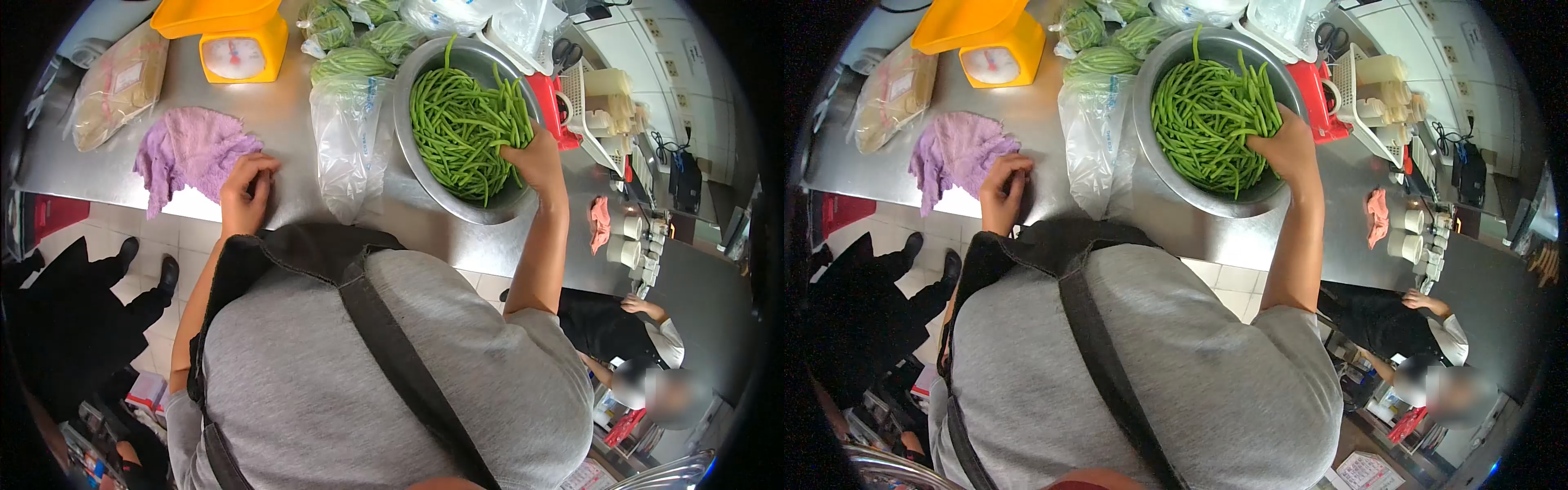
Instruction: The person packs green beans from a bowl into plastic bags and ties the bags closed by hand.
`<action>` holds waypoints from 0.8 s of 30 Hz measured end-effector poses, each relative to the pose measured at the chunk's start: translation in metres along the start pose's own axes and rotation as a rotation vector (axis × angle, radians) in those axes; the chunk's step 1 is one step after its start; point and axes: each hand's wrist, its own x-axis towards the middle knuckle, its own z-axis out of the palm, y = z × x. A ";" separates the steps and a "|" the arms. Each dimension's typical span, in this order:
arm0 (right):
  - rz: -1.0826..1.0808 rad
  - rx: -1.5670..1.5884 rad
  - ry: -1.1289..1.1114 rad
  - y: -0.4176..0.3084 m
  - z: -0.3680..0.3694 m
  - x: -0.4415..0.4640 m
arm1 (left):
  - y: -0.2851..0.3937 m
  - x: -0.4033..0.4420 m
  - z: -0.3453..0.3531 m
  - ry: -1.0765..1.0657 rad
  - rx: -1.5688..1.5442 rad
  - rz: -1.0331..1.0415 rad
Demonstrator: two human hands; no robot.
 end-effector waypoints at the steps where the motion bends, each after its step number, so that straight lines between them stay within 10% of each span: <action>1: -0.012 0.017 0.014 -0.003 -0.001 -0.003 | 0.005 0.003 0.002 0.010 -0.099 -0.067; 12: -0.034 0.193 0.074 -0.039 0.004 -0.027 | 0.139 0.124 0.114 -0.198 0.032 0.672; 15: -0.067 0.266 0.091 -0.040 0.012 -0.031 | 0.141 0.143 0.151 -0.295 -0.075 0.566; 18: 0.006 0.341 0.075 -0.044 0.015 -0.034 | 0.145 0.162 0.157 -0.822 -0.273 0.131; 24: 0.073 0.506 0.096 -0.022 0.026 -0.034 | 0.147 0.188 0.145 -0.664 -0.428 0.050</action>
